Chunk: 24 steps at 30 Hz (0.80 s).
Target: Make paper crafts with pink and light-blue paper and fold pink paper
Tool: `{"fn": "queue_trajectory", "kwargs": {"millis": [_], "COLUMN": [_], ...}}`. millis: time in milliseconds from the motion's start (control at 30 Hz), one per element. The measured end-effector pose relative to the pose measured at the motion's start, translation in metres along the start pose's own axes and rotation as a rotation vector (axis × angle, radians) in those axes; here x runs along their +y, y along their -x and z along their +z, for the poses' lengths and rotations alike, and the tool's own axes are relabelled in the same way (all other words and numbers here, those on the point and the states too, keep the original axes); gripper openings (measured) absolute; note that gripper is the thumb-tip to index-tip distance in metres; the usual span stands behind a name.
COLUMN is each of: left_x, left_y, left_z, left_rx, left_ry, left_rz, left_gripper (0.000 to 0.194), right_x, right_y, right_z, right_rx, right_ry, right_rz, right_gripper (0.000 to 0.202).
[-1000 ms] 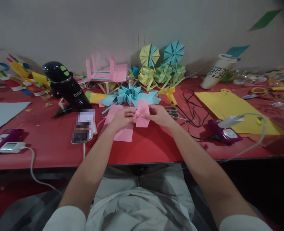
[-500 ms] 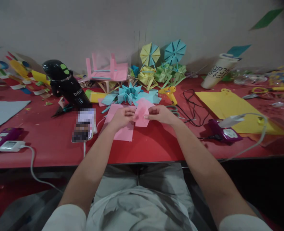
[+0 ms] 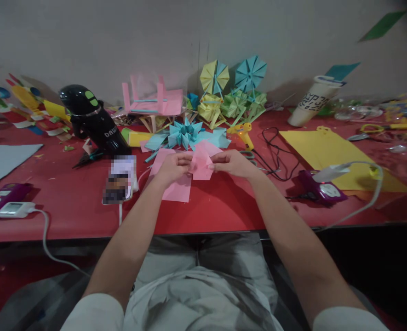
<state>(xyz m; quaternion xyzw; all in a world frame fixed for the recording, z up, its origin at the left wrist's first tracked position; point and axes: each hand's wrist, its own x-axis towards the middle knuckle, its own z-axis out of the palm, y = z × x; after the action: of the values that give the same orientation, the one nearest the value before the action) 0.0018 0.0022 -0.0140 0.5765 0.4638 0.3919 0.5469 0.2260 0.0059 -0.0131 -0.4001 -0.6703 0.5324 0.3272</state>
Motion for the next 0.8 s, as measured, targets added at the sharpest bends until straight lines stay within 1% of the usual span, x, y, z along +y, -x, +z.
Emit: {"fn": "queue_trajectory", "kwargs": {"millis": [133, 300, 433, 567, 800], "left_x": [-0.0001, -0.0019, -0.0021, -0.0027, -0.0055], "left_y": [0.0001, -0.0001, -0.0001, -0.0013, -0.0029], "left_z": [0.0008, 0.0011, 0.0013, 0.0014, 0.0005], "left_rx": [0.015, 0.029, 0.011, 0.049, 0.048], "left_ry": [-0.003, -0.005, 0.011, 0.007, -0.031], "left_rz": [0.003, 0.015, 0.014, 0.004, 0.017], "left_gripper": [0.027, 0.026, 0.028, 0.026, 0.026], "right_x": [0.0014, 0.0029, 0.0043, 0.0064, 0.0053], "right_y": [-0.0007, -0.0014, -0.0021, -0.0028, -0.0026], "right_z": [-0.0004, 0.0006, 0.0005, -0.0003, 0.0010], "right_rx": [0.018, 0.031, 0.041, 0.077, 0.087], "right_ry": [0.023, 0.035, 0.096, 0.191, 0.242], "right_rz": [0.028, 0.036, -0.012, -0.067, -0.059], "right_gripper": [0.039, 0.043, 0.045, 0.046, 0.049]}}
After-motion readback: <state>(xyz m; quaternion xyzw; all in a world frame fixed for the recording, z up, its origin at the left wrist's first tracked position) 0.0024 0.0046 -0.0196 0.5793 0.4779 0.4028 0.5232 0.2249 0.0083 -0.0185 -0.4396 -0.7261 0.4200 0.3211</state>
